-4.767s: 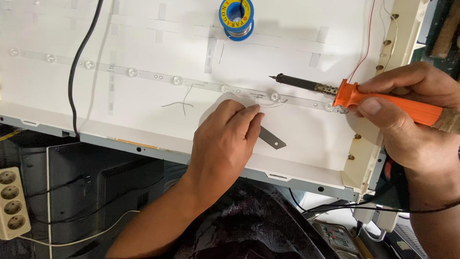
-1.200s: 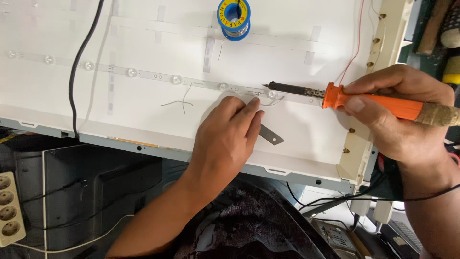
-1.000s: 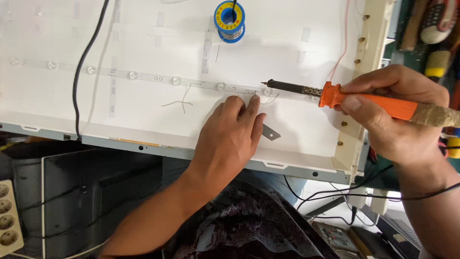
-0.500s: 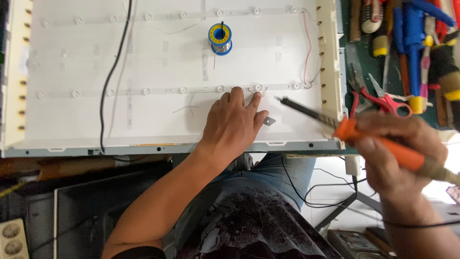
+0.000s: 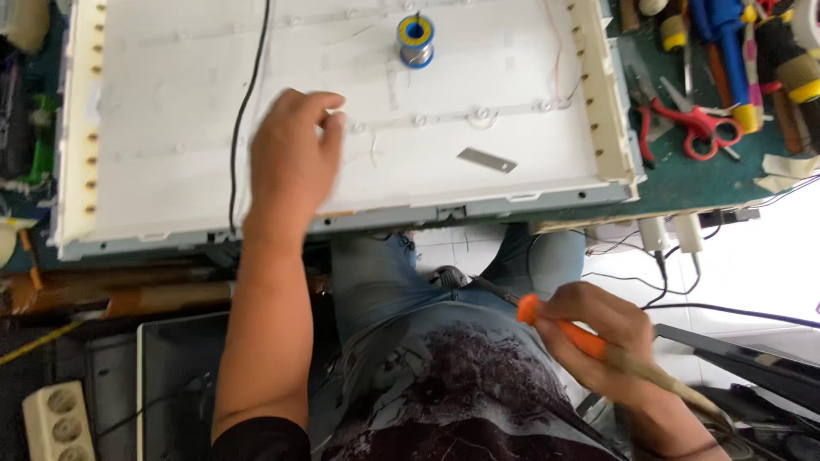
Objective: The person strips the insulation from a wire using wire cutters, then uses a soldering iron and solder to attach the wire to an LED strip mounted on a white panel. The person continues to solder connections along the strip.
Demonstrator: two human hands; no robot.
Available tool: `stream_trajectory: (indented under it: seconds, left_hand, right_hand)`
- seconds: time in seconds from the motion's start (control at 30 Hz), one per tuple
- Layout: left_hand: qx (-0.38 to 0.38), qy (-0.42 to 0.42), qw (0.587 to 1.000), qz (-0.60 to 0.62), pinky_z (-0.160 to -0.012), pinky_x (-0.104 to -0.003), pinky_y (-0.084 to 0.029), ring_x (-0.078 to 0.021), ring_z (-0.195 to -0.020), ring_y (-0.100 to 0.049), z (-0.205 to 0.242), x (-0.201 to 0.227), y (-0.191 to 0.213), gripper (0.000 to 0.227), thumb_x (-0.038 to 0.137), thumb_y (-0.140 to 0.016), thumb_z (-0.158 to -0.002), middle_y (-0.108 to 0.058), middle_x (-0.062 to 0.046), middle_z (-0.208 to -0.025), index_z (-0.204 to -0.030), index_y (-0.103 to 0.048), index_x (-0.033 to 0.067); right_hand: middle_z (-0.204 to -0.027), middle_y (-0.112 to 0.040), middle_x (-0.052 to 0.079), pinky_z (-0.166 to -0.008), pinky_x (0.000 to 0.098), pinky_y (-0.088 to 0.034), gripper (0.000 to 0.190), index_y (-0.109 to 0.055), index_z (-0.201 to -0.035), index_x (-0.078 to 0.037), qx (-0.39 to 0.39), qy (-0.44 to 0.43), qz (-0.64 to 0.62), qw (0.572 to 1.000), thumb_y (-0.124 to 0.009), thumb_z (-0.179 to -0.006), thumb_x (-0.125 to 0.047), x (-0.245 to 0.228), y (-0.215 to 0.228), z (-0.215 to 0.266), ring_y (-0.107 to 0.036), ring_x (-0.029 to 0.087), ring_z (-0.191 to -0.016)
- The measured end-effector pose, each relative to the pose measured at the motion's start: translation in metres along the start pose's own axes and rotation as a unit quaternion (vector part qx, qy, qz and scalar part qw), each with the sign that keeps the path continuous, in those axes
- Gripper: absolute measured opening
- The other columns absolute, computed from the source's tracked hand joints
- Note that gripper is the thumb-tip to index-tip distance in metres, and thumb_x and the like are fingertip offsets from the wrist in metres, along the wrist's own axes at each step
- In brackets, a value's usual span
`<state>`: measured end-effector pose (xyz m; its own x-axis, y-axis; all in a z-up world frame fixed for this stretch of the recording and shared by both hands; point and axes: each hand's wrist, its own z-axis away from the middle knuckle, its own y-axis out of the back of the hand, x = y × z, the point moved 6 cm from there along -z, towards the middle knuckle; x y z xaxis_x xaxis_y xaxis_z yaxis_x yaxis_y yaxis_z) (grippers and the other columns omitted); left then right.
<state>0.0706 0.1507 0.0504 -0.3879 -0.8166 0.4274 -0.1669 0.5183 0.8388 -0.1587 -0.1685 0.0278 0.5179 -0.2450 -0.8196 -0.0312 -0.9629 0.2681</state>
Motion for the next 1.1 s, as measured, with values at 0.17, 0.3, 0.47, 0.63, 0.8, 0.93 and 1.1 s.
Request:
stream_trajectory:
  seconds: [0.17,0.3,0.47,0.63,0.8,0.93,1.1]
  left_hand:
    - [-0.007,0.024,1.000,0.008,-0.085,-0.043,-0.052,-0.0246,-0.080,-0.068,0.012,-0.007,0.021,0.011,0.012,-0.071,-0.102,-0.075,-0.004,-0.098,-0.108,-0.080,0.0131]
    - [-0.078,0.081,0.993,0.037,-0.079,-0.043,-0.054,-0.0227,-0.084,-0.071,0.016,-0.005,-0.011,0.013,0.020,-0.071,-0.100,-0.076,-0.003,-0.100,-0.101,-0.083,0.0186]
    - [-0.058,-0.005,0.998,-0.001,-0.081,-0.053,-0.060,-0.0376,-0.092,-0.073,0.012,0.014,-0.051,0.009,0.023,-0.077,-0.095,-0.067,-0.006,-0.091,-0.103,-0.079,0.0231]
    - [-0.061,-0.189,0.980,0.002,-0.099,-0.058,-0.049,-0.0469,-0.121,-0.055,0.001,0.076,-0.087,0.047,0.038,-0.070,-0.106,-0.053,-0.026,-0.138,-0.147,-0.067,0.0147]
    - [-0.078,-0.193,0.974,-0.093,-0.084,-0.054,-0.050,-0.0413,-0.118,-0.047,-0.022,0.107,-0.105,0.046,0.028,-0.064,-0.100,-0.044,-0.022,-0.144,-0.145,-0.063,0.0168]
    - [-0.098,-0.204,0.967,-0.113,-0.083,-0.052,-0.049,-0.0400,-0.109,-0.047,-0.037,0.119,-0.114,0.057,0.022,-0.061,-0.094,-0.046,-0.021,-0.137,-0.151,-0.061,0.0183]
    - [-0.255,-0.196,0.940,-0.116,-0.101,-0.053,-0.041,-0.0404,-0.123,-0.042,-0.058,0.146,-0.155,0.076,0.020,-0.053,-0.096,-0.038,-0.023,-0.148,-0.169,-0.036,0.0266]
  right_hand:
    - [-0.087,-0.070,0.015,-0.073,0.0415,-0.062,0.007,-0.064,-0.096,0.001,0.059,0.036,-0.032,0.997,-0.067,-0.093,-0.005,0.004,-0.017,0.010,-0.066,0.030,-0.069]
    - [-0.093,-0.071,0.012,-0.085,0.0401,-0.061,0.021,-0.064,-0.113,-0.001,0.079,0.032,-0.050,0.995,-0.067,-0.100,-0.018,0.003,-0.029,0.007,-0.073,0.032,-0.085]
    - [-0.083,-0.066,0.020,-0.072,0.0444,-0.060,0.029,-0.060,-0.106,0.012,0.201,0.082,-0.076,0.973,-0.073,-0.094,-0.011,0.040,-0.010,0.001,-0.068,0.030,-0.072]
    - [-0.100,-0.059,0.023,-0.079,0.0437,-0.057,0.036,-0.054,-0.122,0.004,0.393,0.044,0.065,0.916,-0.063,-0.109,-0.027,0.071,0.034,0.014,-0.067,0.037,-0.075]
    - [-0.104,-0.062,0.023,-0.073,0.0387,-0.060,0.041,-0.054,-0.120,0.002,0.421,0.031,0.058,0.905,-0.068,-0.108,-0.035,0.093,0.061,0.018,-0.072,0.039,-0.082]
    - [-0.103,-0.062,0.023,-0.070,0.0392,-0.057,0.047,-0.055,-0.121,0.002,0.425,0.053,0.064,0.901,-0.069,-0.107,-0.040,0.102,0.074,0.021,-0.068,0.039,-0.077]
    - [-0.101,-0.061,0.023,-0.071,0.0395,-0.059,0.049,-0.055,-0.121,0.002,0.448,0.030,0.044,0.892,-0.071,-0.106,-0.041,0.115,0.078,0.012,-0.069,0.039,-0.082]
